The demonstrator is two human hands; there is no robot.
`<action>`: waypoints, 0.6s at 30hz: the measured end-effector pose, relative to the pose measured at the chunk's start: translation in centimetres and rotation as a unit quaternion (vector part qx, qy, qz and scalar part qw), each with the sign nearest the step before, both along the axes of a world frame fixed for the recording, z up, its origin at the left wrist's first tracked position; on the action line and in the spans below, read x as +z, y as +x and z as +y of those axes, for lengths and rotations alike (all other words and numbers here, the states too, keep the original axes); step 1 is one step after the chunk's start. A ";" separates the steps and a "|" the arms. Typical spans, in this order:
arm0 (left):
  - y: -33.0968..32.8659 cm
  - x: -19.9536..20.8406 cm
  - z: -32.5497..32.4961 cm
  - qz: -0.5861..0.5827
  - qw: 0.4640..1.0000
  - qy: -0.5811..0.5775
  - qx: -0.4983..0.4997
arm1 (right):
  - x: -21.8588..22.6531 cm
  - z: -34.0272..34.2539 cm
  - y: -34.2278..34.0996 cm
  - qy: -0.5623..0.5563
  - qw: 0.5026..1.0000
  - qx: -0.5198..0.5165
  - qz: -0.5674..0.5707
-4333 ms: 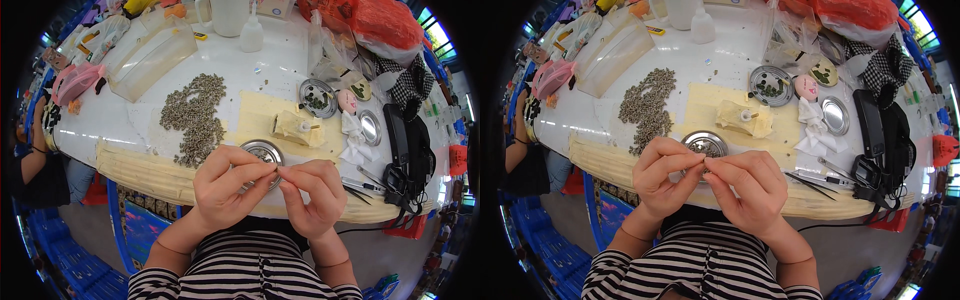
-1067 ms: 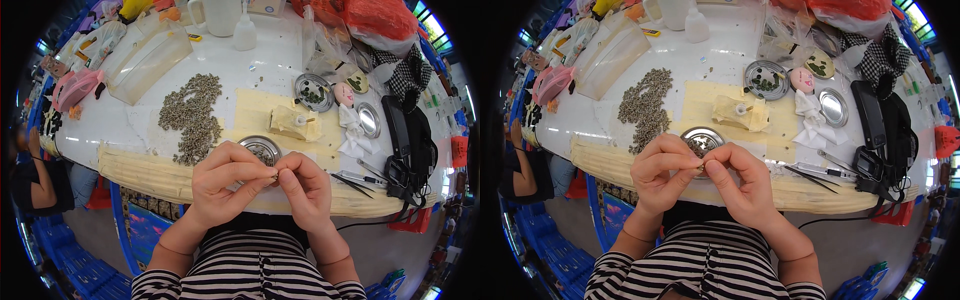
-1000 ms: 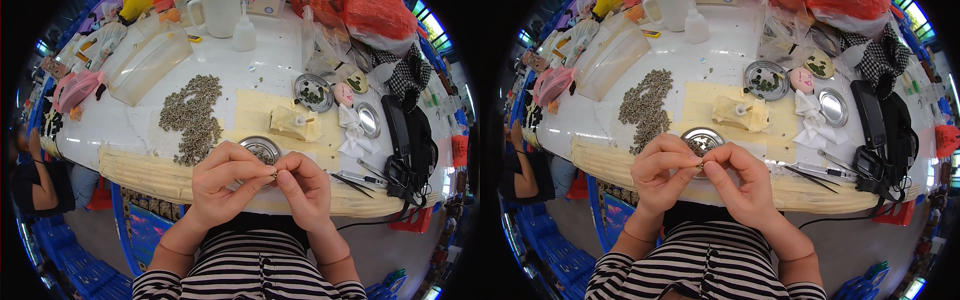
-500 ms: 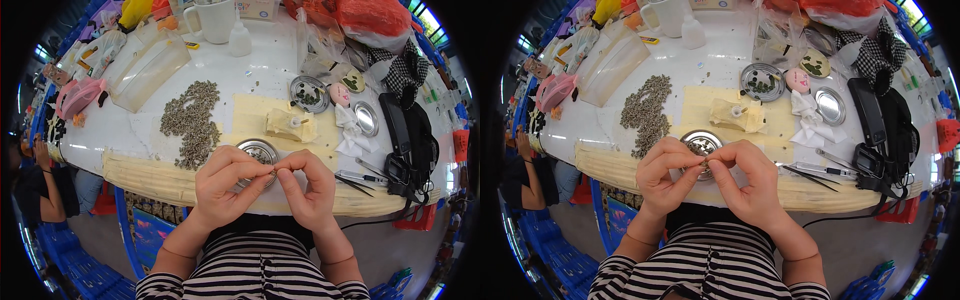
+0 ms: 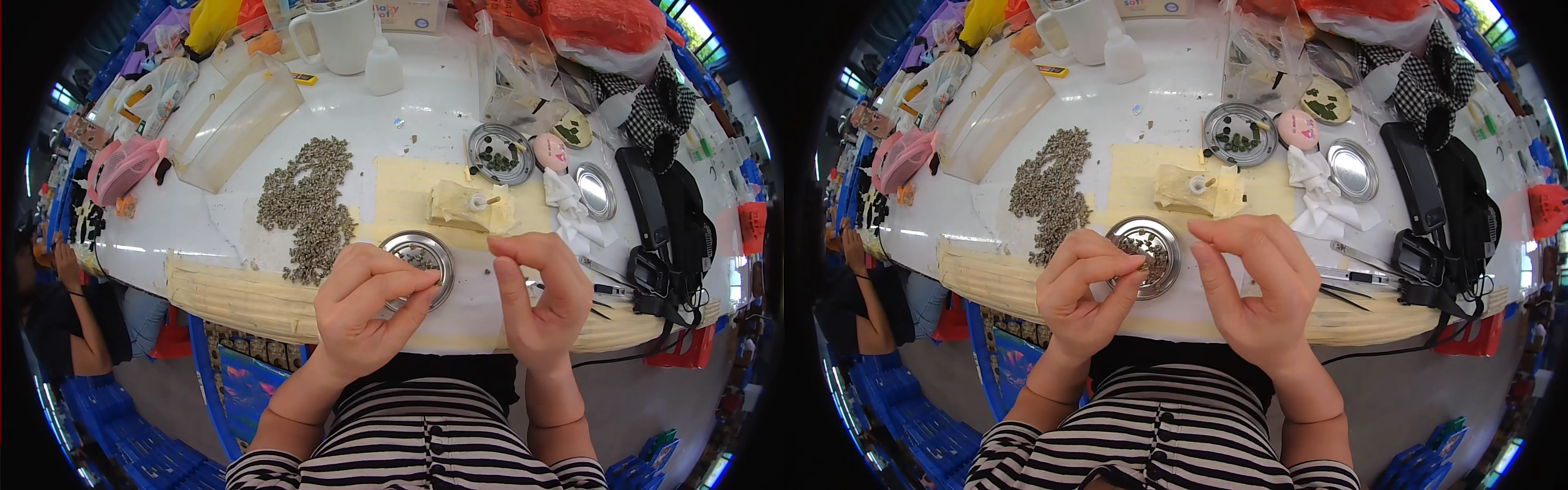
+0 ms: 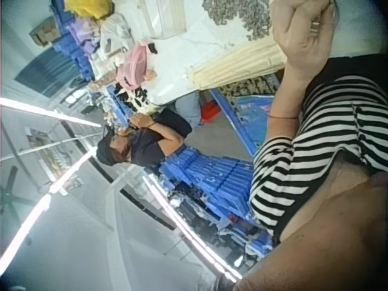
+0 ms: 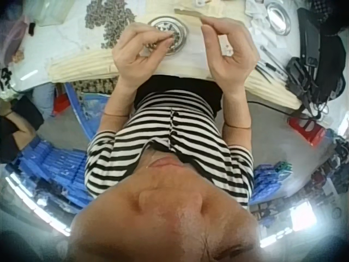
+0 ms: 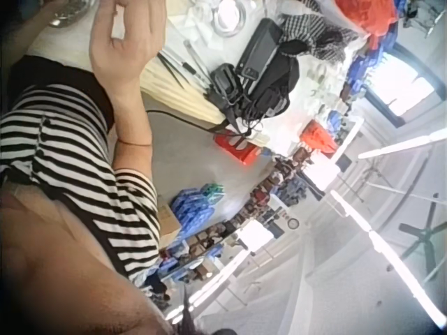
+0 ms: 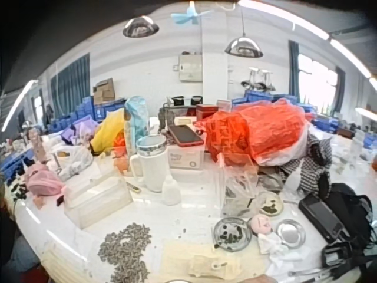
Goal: The person assembles small metal and plastic parts by hand on a workbench, inserting small pins and components into a housing and then placing the assembly into a container.
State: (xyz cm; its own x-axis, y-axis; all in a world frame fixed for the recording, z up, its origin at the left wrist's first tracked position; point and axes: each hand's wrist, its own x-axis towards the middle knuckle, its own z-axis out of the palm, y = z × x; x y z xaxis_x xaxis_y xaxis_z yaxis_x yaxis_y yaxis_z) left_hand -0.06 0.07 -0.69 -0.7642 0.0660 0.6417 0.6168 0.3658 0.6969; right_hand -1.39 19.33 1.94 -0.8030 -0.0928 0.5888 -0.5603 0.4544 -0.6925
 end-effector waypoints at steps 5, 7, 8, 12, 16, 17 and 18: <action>0.2 -0.1 0.0 -0.021 1.000 0.010 0.015 | 1.1 0.7 -2.5 0.114 0.989 -0.080 0.042; 0.2 0.0 0.0 -0.031 0.999 0.015 0.016 | 1.0 0.6 -3.1 0.135 0.986 -0.084 0.042; 0.2 0.0 0.0 -0.035 0.999 0.018 0.018 | 0.7 0.5 -3.3 0.141 0.986 -0.082 0.039; 0.3 0.0 0.0 -0.049 0.998 0.029 0.022 | 0.2 0.2 -3.3 0.143 0.986 -0.076 0.042; 0.3 0.0 -0.1 -0.050 0.998 0.032 0.023 | 0.5 0.1 -3.1 0.131 0.980 -0.104 0.108; 0.3 0.0 -0.1 -0.052 0.998 0.032 0.022 | 0.6 0.2 -2.9 0.114 0.982 -0.100 0.112; 0.3 0.0 -0.1 -0.054 0.998 0.032 0.021 | 0.6 0.3 -2.5 0.097 0.984 -0.096 0.116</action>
